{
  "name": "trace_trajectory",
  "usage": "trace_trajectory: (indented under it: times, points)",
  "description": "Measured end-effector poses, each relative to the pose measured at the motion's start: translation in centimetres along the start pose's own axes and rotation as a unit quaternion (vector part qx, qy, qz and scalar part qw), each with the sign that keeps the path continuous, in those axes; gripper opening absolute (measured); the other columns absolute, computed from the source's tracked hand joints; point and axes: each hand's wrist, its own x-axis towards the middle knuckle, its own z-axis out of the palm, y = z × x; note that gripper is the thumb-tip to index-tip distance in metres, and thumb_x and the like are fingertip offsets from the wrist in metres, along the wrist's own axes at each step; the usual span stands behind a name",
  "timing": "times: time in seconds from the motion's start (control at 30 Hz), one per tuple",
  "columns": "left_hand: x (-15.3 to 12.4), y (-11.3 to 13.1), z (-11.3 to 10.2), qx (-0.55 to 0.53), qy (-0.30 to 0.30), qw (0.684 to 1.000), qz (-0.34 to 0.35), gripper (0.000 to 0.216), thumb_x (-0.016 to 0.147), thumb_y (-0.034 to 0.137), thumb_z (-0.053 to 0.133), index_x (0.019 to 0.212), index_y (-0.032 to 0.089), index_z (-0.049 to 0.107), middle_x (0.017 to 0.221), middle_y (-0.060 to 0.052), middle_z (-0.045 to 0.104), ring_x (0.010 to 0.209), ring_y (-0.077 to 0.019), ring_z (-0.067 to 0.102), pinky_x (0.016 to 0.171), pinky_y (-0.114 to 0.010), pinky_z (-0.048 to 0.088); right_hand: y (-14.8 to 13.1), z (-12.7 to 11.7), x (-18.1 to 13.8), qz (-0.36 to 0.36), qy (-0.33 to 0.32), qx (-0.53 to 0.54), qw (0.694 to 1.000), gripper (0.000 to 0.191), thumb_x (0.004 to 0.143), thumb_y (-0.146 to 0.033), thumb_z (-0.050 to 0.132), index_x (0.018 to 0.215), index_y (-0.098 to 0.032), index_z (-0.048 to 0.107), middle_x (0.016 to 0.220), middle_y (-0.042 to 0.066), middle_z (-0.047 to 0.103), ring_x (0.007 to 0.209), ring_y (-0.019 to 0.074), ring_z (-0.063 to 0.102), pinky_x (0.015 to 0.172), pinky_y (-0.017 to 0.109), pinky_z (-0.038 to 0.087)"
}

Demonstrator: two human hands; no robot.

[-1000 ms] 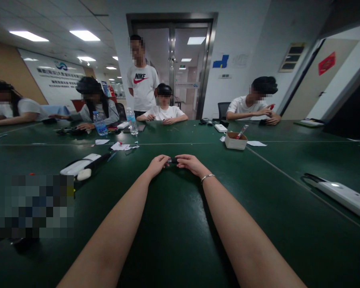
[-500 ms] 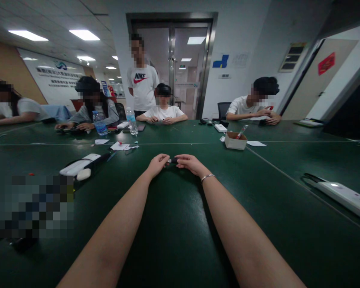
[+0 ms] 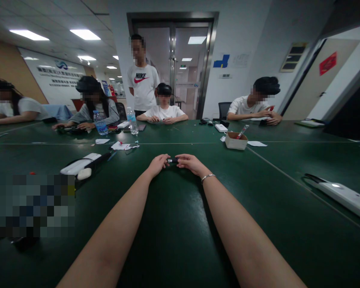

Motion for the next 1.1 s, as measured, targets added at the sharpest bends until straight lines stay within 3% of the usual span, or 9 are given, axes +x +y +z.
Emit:
trace_trajectory:
  times: [0.13, 0.3, 0.4, 0.53, 0.67, 0.8, 0.97, 1.1]
  points:
    - [-0.36, 0.4, 0.1, 0.016, 0.009, 0.999, 0.036, 0.034, 0.075, 0.031, 0.061, 0.104, 0.015, 0.06, 0.084, -0.005, 0.061, 0.07, -0.013, 0.054, 0.065, -0.024, 0.042, -0.06, 0.05, -0.03, -0.001, -0.001, 0.002, 1.0, 0.025, 0.081, 0.004, 0.055, 0.101, -0.009, 0.063, 0.079, 0.006, 0.067, 0.063, 0.0091, 0.065, 0.061, 0.015, 0.055]
    - [-0.52, 0.42, 0.25, 0.01, -0.009, 1.0, 0.018, 0.032, 0.082, 0.036, 0.05, 0.104, 0.013, 0.057, 0.074, -0.003, 0.059, 0.067, -0.0135, 0.054, 0.063, -0.025, 0.042, -0.06, 0.08, -0.01, 0.004, 0.004, 0.0, 1.0, 0.024, 0.081, 0.004, 0.055, 0.1, -0.009, 0.063, 0.079, 0.006, 0.067, 0.064, 0.0094, 0.066, 0.061, 0.015, 0.055]
    - [-0.44, 0.31, 0.34, 0.028, 0.012, 0.999, 0.034, 0.033, 0.075, 0.03, 0.061, 0.104, 0.016, 0.057, 0.08, -0.002, 0.06, 0.069, -0.0129, 0.053, 0.066, -0.025, 0.042, 0.0, 0.03, 0.03, 0.001, 0.004, -0.002, 1.0, 0.024, 0.081, 0.004, 0.056, 0.099, -0.009, 0.064, 0.079, 0.006, 0.067, 0.063, 0.0093, 0.065, 0.061, 0.016, 0.055]
    - [-0.4, 0.31, 0.39, 0.011, 0.0, 1.0, 0.018, 0.028, 0.082, 0.033, 0.05, 0.102, 0.015, 0.057, 0.075, -0.003, 0.059, 0.066, -0.0129, 0.053, 0.064, -0.025, 0.042, 0.1, -0.01, 0.11, 0.002, 0.001, -0.001, 1.0, 0.024, 0.08, 0.004, 0.056, 0.099, -0.01, 0.064, 0.078, 0.005, 0.067, 0.063, 0.0091, 0.065, 0.061, 0.016, 0.055]
    - [-0.42, 0.24, 0.34, 0.021, 0.011, 0.999, 0.04, 0.032, 0.076, 0.031, 0.059, 0.104, 0.016, 0.056, 0.084, -0.003, 0.06, 0.07, -0.0125, 0.055, 0.066, -0.025, 0.043, 0.14, 0.02, 0.18, 0.003, 0.003, 0.0, 1.0, 0.024, 0.08, 0.004, 0.056, 0.098, -0.01, 0.064, 0.078, 0.005, 0.067, 0.062, 0.0091, 0.065, 0.06, 0.015, 0.055]
    - [-0.38, 0.09, 0.32, 0.018, -0.006, 0.999, 0.027, 0.029, 0.084, 0.036, 0.046, 0.103, 0.017, 0.057, 0.073, -0.002, 0.058, 0.061, -0.0121, 0.052, 0.06, -0.024, 0.042, 0.11, 0.05, 0.17, 0.003, 0.002, -0.001, 1.0, 0.024, 0.08, 0.004, 0.056, 0.098, -0.01, 0.064, 0.079, 0.005, 0.067, 0.062, 0.0091, 0.065, 0.06, 0.016, 0.055]
    - [-0.47, 0.25, 0.4, 0.026, 0.002, 0.999, 0.022, 0.029, 0.08, 0.03, 0.052, 0.105, 0.017, 0.057, 0.076, -0.002, 0.058, 0.066, -0.0128, 0.053, 0.062, -0.024, 0.041, 0.01, 0.08, 0.06, 0.002, -0.001, -0.003, 1.0, 0.024, 0.08, 0.004, 0.056, 0.098, -0.009, 0.063, 0.078, 0.005, 0.067, 0.062, 0.0086, 0.065, 0.06, 0.015, 0.055]
    - [-0.63, 0.33, 0.37, 0.062, 0.012, 0.996, 0.059, 0.029, 0.075, 0.026, 0.057, 0.103, 0.018, 0.058, 0.08, -0.001, 0.056, 0.066, -0.012, 0.051, 0.063, -0.025, 0.041, -0.09, 0.15, -0.03, 0.001, 0.0, -0.003, 1.0, 0.023, 0.079, 0.003, 0.059, 0.098, -0.01, 0.064, 0.079, 0.005, 0.067, 0.062, 0.0087, 0.065, 0.06, 0.015, 0.056]
